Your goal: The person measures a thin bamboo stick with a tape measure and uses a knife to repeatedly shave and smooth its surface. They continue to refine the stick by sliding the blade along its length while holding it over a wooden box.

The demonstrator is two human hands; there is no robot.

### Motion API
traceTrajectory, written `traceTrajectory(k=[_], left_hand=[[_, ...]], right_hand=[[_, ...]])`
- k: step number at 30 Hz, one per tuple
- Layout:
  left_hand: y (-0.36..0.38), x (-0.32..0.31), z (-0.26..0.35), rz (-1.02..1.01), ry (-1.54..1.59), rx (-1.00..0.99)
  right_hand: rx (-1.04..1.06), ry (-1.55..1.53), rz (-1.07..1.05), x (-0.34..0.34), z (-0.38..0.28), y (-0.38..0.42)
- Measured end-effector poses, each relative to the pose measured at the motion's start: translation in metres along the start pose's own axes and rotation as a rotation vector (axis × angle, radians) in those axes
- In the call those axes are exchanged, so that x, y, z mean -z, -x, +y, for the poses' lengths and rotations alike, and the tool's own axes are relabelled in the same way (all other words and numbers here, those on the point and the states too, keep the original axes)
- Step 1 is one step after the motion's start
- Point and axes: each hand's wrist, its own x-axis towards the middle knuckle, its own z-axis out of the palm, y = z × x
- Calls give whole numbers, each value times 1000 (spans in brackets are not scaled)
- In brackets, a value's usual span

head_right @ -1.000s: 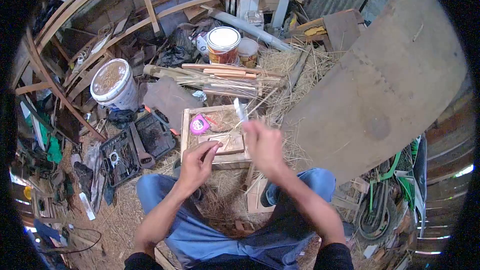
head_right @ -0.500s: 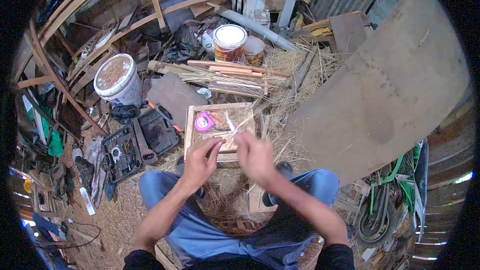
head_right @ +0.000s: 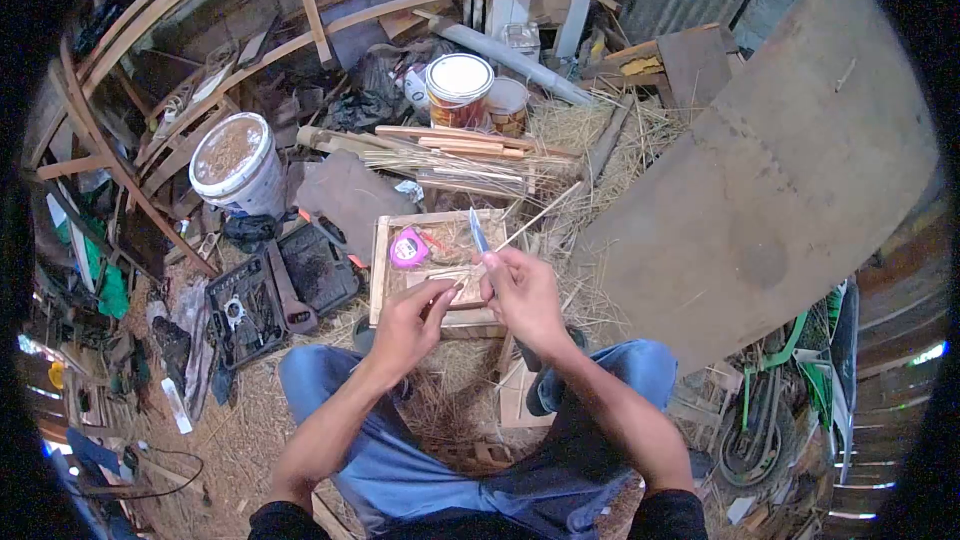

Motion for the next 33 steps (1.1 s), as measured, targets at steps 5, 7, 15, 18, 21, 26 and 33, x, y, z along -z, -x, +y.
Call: traceTrajectory(k=[5,7,15,18,21,26,33], left_hand=[[-1,6,5,-106,20,121],[0,6,-1,-13,-12,20],[1,7,-2,23,-75,-24],[2,3,-6,54,-58,-45],[2,8,-6,25,-35,9],[3,6,0,51,-5,-2],[0,13,4,32,29,91]], right_hand=[[174,147,203,12,-6,-10],[186,274,263,17,-2,-10],[287,625,223,-1,-3,4],[362,677,204,1,9,2],[300,586,240,4,3,1],[345,631,283,-4,17,2],[314,455,224,-3,12,0]])
